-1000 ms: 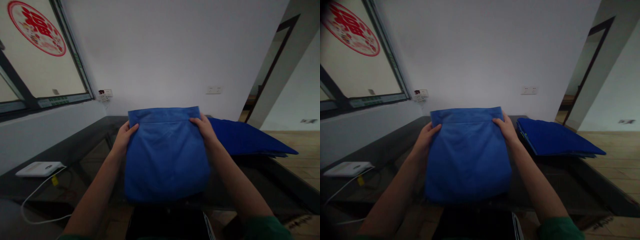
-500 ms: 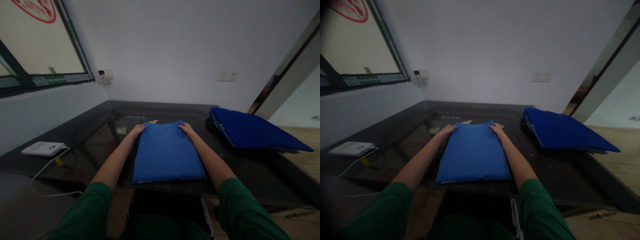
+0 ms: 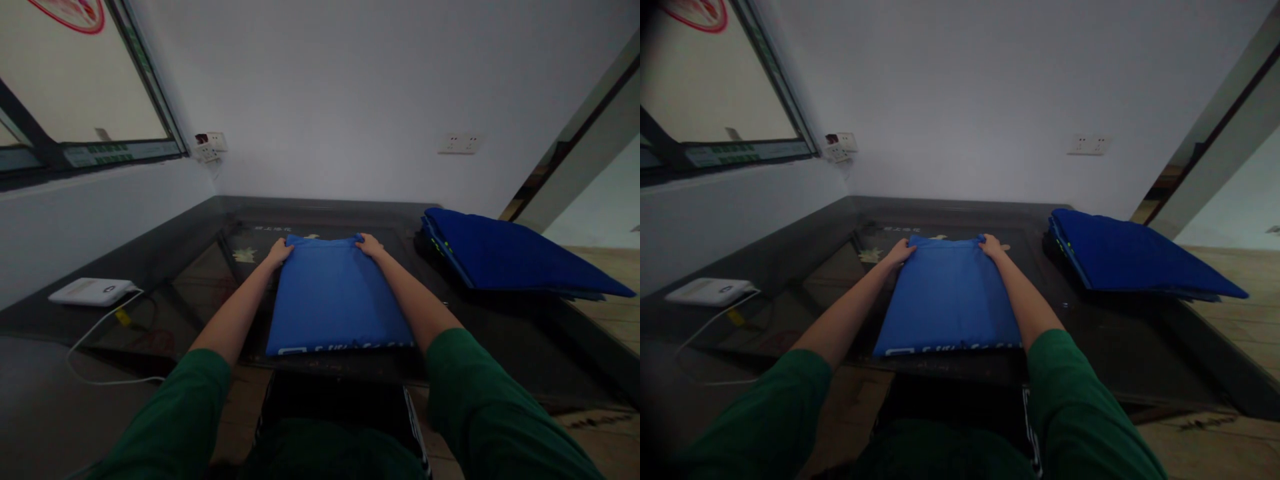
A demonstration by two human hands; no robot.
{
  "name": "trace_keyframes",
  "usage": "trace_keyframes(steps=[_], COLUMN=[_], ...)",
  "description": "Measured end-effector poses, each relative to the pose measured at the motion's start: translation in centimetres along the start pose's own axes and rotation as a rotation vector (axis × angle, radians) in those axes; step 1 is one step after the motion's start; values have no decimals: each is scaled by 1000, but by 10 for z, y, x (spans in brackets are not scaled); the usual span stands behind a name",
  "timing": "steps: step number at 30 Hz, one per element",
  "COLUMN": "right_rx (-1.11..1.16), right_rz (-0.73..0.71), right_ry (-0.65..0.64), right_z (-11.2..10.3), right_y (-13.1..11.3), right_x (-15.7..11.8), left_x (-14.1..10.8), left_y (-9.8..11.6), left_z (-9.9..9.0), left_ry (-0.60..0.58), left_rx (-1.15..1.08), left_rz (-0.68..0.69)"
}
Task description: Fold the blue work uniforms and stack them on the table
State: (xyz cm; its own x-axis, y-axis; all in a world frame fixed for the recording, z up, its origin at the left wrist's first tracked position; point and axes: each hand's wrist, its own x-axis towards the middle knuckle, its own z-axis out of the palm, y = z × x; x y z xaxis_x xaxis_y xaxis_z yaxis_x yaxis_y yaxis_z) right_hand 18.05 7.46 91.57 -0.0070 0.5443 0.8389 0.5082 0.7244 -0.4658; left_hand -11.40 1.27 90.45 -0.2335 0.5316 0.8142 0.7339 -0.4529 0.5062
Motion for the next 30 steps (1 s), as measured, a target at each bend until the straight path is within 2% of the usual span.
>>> trace_keyframes(steps=[5,8,11,14,16,18,20,23,27,30], right_rx=[-300,-412,-471,-517,-556,-589,-612,-626,-637,-633], right_rz=[1,-32,-54,-172,-288,-353,-352,-289,-137,-88], right_ry=[98,140,161,192,149,42,-51,-89,-120,-154], right_z=[16,13,5,6,15,28,40,49,45,42], right_y=[5,7,2,-11,-20,-24,-21,-4,16,21], right_x=[-13,-22,-25,-24,-23,-22,-22,-21,-16,-12], left_x=[-5,-7,-7,-10,-13,-17,-19,-19,-15,-14], left_y=[-6,-7,-5,3,12,20,22,13,-2,-6], left_z=[11,13,6,1,6,17,31,45,44,39], left_ry=[72,80,83,161,202,140,4,-114,-133,-117], left_rx=[237,324,371,424,492,570,626,664,666,682], left_rz=[-3,14,6,20,133,293,372,313,180,121])
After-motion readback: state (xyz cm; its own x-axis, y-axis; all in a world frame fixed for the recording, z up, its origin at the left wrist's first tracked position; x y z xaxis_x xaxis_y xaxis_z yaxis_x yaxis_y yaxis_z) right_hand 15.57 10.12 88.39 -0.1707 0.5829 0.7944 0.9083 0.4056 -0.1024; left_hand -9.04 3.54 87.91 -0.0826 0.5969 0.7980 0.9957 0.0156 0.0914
